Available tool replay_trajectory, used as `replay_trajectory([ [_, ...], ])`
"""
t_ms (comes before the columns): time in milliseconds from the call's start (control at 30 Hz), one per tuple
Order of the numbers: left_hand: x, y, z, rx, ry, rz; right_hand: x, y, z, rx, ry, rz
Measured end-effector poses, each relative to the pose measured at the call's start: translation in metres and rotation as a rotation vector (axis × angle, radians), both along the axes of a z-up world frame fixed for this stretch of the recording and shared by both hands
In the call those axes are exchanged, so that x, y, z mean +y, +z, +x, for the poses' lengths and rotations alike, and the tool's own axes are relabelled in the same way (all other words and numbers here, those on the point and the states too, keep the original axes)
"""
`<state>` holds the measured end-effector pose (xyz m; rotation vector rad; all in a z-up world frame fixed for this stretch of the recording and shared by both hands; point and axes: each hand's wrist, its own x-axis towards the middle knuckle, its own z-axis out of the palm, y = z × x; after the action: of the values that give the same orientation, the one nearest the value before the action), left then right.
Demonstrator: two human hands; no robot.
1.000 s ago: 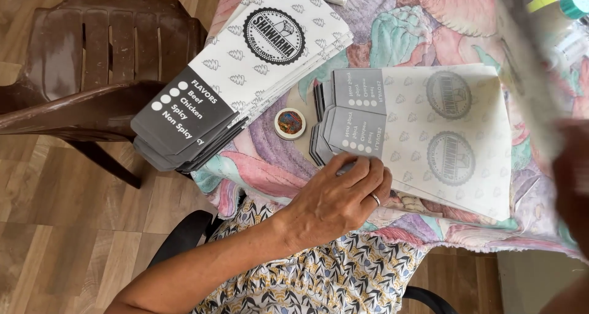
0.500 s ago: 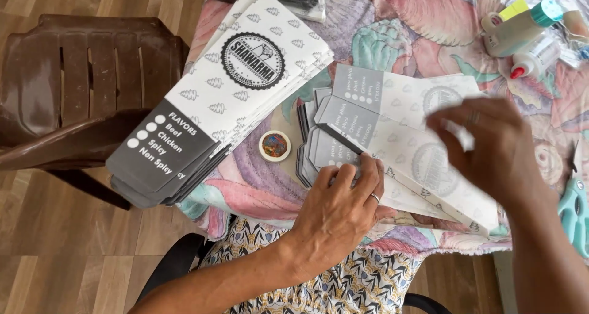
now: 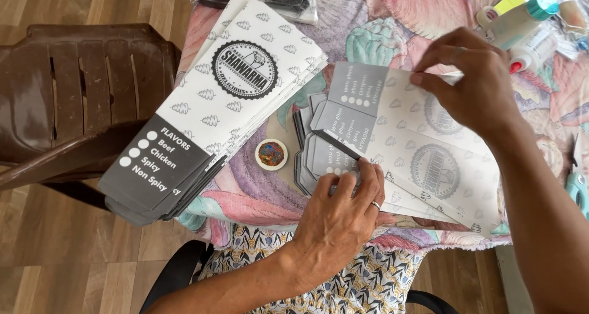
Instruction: Folding and securing paper food wrappers with tape at a manual assembly station.
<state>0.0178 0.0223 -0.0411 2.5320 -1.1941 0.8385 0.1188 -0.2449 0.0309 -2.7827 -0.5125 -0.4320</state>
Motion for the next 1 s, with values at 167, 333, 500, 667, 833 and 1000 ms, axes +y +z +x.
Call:
replay_trajectory([
  [167, 0.003, 0.003, 0.001, -0.037, 0.002, 0.007, 0.039, 0.012, -0.075, -0.335, 0.128, -0.172],
  [333, 0.005, -0.001, 0.002, -0.038, -0.066, -0.097, 0.082, -0.019, -0.127, -0.390, 0.183, -0.264],
  [500, 0.006, 0.000, 0.004, -0.029, -0.159, -0.207, 0.093, -0.017, -0.121, -0.365, 0.205, -0.152],
  [667, 0.008, -0.002, 0.028, 0.058, -0.267, -0.335, 0.092, -0.018, -0.119, -0.343, 0.196, -0.093],
  [833, 0.016, 0.011, 0.069, 0.035, -0.256, -0.144, 0.091, -0.019, -0.117, -0.332, 0.200, -0.074],
  [1000, 0.021, 0.017, 0.082, 0.014, -0.328, -0.061, 0.087, -0.014, -0.122, -0.255, 0.205, -0.013],
])
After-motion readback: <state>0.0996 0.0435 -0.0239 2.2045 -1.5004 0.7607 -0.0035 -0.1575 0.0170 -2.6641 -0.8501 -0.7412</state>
